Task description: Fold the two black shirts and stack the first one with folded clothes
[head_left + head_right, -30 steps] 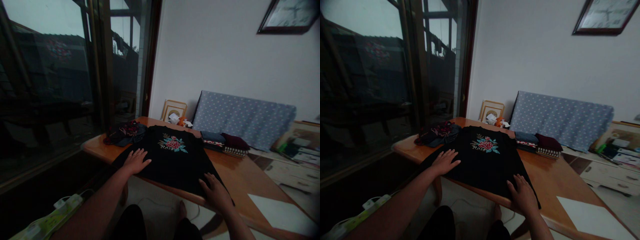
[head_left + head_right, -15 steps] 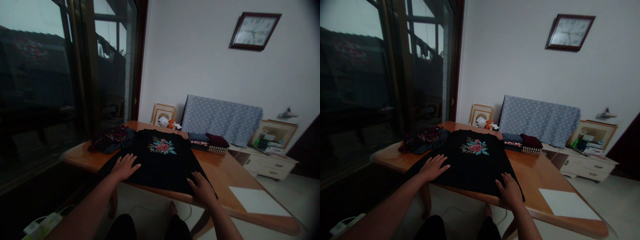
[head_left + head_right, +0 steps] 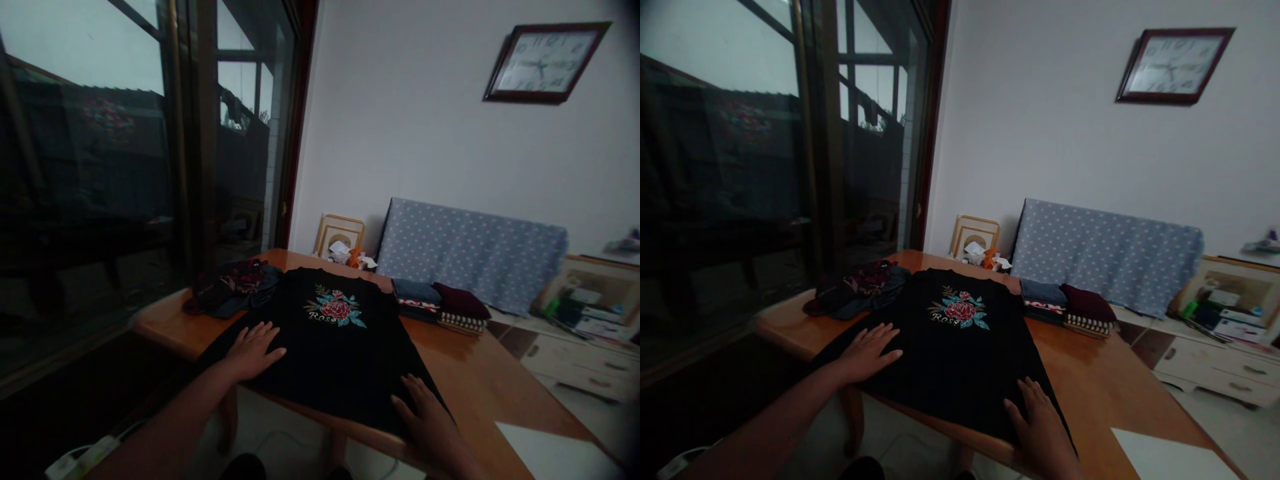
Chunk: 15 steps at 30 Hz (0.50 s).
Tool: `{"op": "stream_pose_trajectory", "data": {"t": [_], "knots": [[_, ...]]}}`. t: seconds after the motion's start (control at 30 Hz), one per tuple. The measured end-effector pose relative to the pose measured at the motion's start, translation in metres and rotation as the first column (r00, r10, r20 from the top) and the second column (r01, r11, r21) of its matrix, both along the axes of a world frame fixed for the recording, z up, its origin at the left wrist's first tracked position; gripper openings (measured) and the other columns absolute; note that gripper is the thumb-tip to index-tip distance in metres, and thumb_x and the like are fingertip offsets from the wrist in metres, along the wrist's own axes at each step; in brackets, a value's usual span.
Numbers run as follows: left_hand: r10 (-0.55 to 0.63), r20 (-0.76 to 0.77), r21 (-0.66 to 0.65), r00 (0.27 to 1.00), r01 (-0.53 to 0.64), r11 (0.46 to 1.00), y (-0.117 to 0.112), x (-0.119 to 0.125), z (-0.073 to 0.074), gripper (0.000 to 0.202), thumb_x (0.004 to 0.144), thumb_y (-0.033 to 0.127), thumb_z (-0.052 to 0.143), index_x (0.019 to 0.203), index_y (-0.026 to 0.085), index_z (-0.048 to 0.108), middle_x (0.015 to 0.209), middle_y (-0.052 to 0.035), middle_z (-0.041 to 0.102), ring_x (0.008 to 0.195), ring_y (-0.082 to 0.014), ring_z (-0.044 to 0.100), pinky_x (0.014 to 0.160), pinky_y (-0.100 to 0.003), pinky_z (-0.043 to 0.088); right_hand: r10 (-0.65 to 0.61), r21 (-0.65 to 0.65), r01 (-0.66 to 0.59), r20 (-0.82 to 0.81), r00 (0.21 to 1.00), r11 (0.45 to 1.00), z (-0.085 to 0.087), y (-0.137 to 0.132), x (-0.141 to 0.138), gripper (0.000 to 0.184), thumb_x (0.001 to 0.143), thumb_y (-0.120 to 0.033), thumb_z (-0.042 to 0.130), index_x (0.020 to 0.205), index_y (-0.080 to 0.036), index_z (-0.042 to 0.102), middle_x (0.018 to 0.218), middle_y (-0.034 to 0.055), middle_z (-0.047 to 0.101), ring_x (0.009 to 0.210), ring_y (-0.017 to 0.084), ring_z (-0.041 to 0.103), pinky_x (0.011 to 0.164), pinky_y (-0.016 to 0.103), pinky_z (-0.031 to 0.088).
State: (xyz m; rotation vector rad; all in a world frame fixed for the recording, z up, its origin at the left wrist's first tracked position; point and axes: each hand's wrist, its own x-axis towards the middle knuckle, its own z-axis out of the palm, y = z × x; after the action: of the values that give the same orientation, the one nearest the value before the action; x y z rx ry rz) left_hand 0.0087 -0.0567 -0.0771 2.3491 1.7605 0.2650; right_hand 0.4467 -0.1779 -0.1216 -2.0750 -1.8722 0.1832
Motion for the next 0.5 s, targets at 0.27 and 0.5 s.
{"op": "stream_pose_trajectory", "data": {"t": [0.27, 0.5], "knots": [[-0.122, 0.055, -0.146, 0.991, 0.129, 0.981, 0.038, -0.014, 0.043, 0.068, 0.083, 0.069, 0.049, 0.132, 0.023, 0.062, 0.14, -0.0114, 0.058, 0.129, -0.0294, 0.053, 0.106, -0.039, 0.04, 0.06, -0.112, -0.076, -0.141, 0.988, 0.991, 0.071, 0.015, 0.001, 0.065, 0.091, -0.057, 0.045, 0.14, -0.016, 0.054, 0.138, 0.0129, 0.06, 0.125, 0.028, 0.059, 0.105, 0.04, 0.047], [-0.067, 0.142, -0.069, 0.988, 0.077, 0.995, 0.118, -0.008, 0.068, 0.041, 0.082, 0.056, 0.058, 0.104, 0.023, 0.071, 0.105, -0.006, 0.073, 0.093, -0.0224, 0.068, 0.076, -0.028, 0.048, 0.201, -0.076, -0.224, -0.235, 0.951, 0.971, 0.116, 0.066, 0.002, 0.064, 0.089, -0.059, 0.051, 0.14, -0.021, 0.054, 0.132, 0.0101, 0.065, 0.121, 0.028, 0.061, 0.103, 0.041, 0.048]]}}
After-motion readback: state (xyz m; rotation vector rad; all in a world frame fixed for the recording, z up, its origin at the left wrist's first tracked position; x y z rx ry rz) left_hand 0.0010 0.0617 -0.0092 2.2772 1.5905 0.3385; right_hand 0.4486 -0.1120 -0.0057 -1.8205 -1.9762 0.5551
